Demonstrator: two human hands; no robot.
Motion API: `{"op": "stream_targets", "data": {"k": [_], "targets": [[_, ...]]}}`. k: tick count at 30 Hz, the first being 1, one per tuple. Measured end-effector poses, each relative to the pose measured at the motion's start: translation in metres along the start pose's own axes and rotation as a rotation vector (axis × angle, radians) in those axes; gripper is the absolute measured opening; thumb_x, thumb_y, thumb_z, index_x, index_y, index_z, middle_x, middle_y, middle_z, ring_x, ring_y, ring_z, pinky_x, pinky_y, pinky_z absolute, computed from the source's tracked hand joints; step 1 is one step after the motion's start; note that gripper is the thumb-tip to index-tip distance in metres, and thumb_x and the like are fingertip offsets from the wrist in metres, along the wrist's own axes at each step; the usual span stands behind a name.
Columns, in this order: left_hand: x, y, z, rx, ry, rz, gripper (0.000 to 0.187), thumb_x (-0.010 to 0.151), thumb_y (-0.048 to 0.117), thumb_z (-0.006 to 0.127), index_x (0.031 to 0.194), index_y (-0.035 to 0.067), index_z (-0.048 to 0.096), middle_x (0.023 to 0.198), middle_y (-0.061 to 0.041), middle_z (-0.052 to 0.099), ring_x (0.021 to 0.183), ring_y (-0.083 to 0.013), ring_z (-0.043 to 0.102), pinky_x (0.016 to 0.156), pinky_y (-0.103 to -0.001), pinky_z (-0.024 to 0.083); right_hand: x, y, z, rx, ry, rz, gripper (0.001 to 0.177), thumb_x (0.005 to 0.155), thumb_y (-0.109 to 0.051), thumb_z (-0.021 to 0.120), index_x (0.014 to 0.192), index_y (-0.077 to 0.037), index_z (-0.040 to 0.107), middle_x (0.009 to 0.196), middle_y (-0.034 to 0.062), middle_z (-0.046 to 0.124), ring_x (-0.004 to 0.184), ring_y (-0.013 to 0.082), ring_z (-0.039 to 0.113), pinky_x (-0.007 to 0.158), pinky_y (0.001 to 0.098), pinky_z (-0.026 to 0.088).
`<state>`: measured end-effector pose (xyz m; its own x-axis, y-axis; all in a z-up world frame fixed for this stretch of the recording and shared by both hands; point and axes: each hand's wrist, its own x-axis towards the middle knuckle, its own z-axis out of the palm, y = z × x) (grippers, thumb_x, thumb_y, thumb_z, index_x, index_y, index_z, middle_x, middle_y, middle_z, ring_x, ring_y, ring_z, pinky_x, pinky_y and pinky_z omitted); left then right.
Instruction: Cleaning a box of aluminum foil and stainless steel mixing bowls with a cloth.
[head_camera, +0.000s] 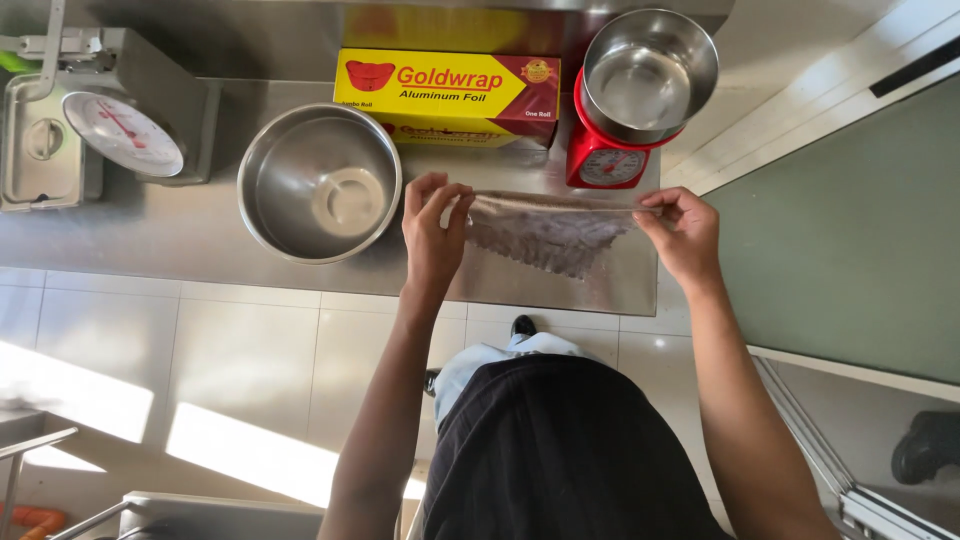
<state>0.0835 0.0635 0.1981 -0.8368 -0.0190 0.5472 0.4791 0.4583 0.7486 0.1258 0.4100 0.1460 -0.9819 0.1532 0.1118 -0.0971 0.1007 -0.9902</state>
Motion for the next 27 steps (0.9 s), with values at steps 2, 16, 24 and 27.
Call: {"op": "stream_targets", "data": {"k": [2,16,24,27], "targets": [[0.001,-0.001,0.001,0.028,0.013,0.070,0.009,0.100,0.006,0.067,0.108,0.003,0.067,0.109,-0.017,0.069,0.097,-0.0240,0.072,0.083,-0.033,0.060,0.003,0.010,-0.010,0.062,-0.040,0.064,0.016,0.091,0.005,0.074,0.104,0.000,0.066,0.100,0.0016,0.068,0.089,0.0083,0.063,0.080,0.0215,0.053],[-0.004,-0.019,0.017,-0.171,-0.012,-0.210,0.011,0.106,0.006,0.061,0.116,0.001,0.064,0.094,-0.008,0.070,0.075,-0.0086,0.064,0.062,-0.024,0.053,0.021,0.006,0.007,0.239,0.043,0.190,0.011,0.096,0.001,0.072,0.104,-0.002,0.067,0.094,-0.0002,0.066,0.080,0.0058,0.058,0.068,0.0212,0.047],[-0.019,-0.062,0.030,0.119,-0.025,-0.141,0.011,0.096,0.007,0.069,0.106,0.004,0.070,0.113,-0.019,0.063,0.105,-0.0324,0.063,0.091,-0.041,0.053,0.017,0.037,0.008,-0.392,-0.213,0.079,0.020,0.089,-0.012,0.080,0.106,-0.005,0.073,0.107,0.0071,0.073,0.096,0.0161,0.071,0.086,0.0315,0.056],[-0.051,-0.114,0.041,0.203,-0.143,-0.257,0.026,0.087,0.012,0.073,0.110,0.001,0.067,0.119,-0.027,0.058,0.110,-0.0421,0.058,0.096,-0.046,0.049,0.007,0.058,0.016,-0.614,-0.391,0.023,0.051,0.072,-0.015,0.085,0.119,-0.004,0.070,0.121,0.0216,0.063,0.102,0.0303,0.067,0.087,0.0407,0.055]]}}
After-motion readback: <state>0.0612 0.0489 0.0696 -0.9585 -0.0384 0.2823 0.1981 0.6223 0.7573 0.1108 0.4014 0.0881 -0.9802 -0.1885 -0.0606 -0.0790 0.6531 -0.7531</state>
